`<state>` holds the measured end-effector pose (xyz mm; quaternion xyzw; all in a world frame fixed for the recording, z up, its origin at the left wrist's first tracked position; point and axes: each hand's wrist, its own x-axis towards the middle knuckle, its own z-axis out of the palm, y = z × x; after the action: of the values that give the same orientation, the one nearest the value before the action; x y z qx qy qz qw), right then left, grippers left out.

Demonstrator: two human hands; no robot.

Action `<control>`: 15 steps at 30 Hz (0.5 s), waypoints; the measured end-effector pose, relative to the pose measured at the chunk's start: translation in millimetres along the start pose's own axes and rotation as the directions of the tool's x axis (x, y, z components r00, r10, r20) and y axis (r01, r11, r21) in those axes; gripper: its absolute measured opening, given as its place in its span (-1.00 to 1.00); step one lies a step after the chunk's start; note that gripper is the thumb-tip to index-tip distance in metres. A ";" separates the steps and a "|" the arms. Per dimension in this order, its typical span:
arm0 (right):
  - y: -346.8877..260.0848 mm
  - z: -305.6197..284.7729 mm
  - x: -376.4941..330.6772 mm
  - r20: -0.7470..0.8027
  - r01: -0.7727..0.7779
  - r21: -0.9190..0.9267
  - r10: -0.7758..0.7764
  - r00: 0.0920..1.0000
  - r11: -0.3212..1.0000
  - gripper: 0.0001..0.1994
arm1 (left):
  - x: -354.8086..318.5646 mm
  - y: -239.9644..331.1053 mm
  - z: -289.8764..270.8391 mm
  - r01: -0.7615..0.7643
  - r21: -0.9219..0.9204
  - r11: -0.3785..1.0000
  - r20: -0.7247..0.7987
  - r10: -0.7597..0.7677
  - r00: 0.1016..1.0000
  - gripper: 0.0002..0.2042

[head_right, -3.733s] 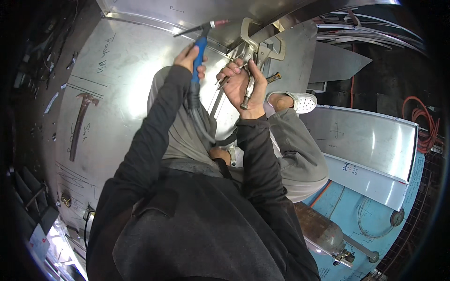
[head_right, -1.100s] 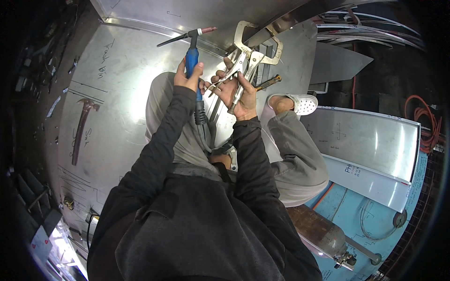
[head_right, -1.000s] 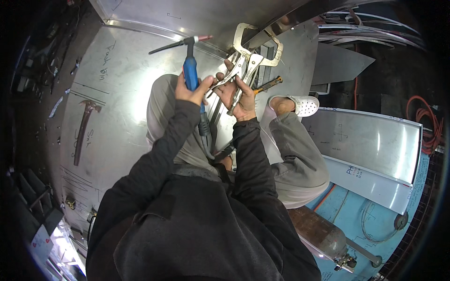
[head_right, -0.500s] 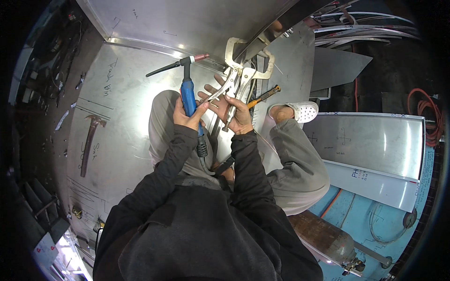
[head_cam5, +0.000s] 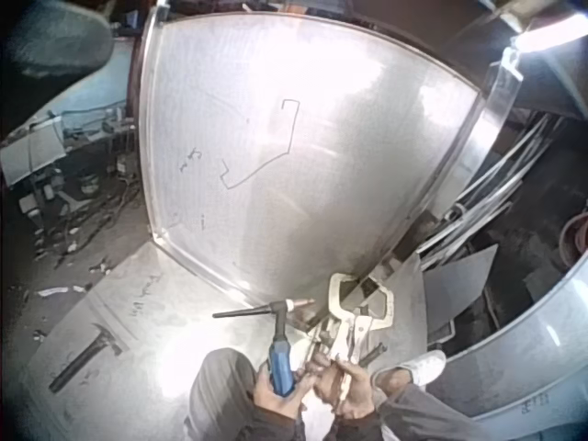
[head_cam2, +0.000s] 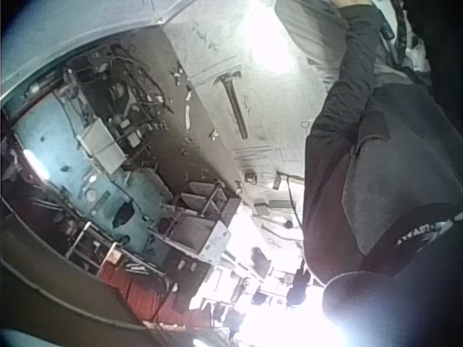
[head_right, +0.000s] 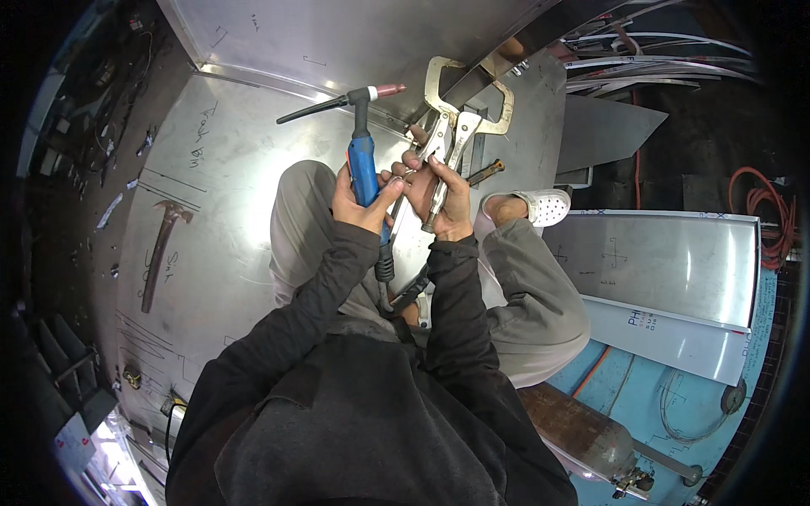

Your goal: Assembling and welding metal sheets using a TIG welder, clamps, and a hammer.

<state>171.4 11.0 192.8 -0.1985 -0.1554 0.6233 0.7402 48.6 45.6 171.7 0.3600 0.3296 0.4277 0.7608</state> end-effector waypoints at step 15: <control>4.1 -1.2 1.3 -0.064 0.046 0.012 -0.045 0.997 0.999 -0.61 | 59.1 50.2 26.3 -0.266 0.372 0.889 0.138 0.231 0.963 -0.34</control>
<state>168.7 12.7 189.8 -0.2100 -0.1320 0.6007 0.7601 73.8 110.0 215.7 0.5611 0.3243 0.4313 0.6277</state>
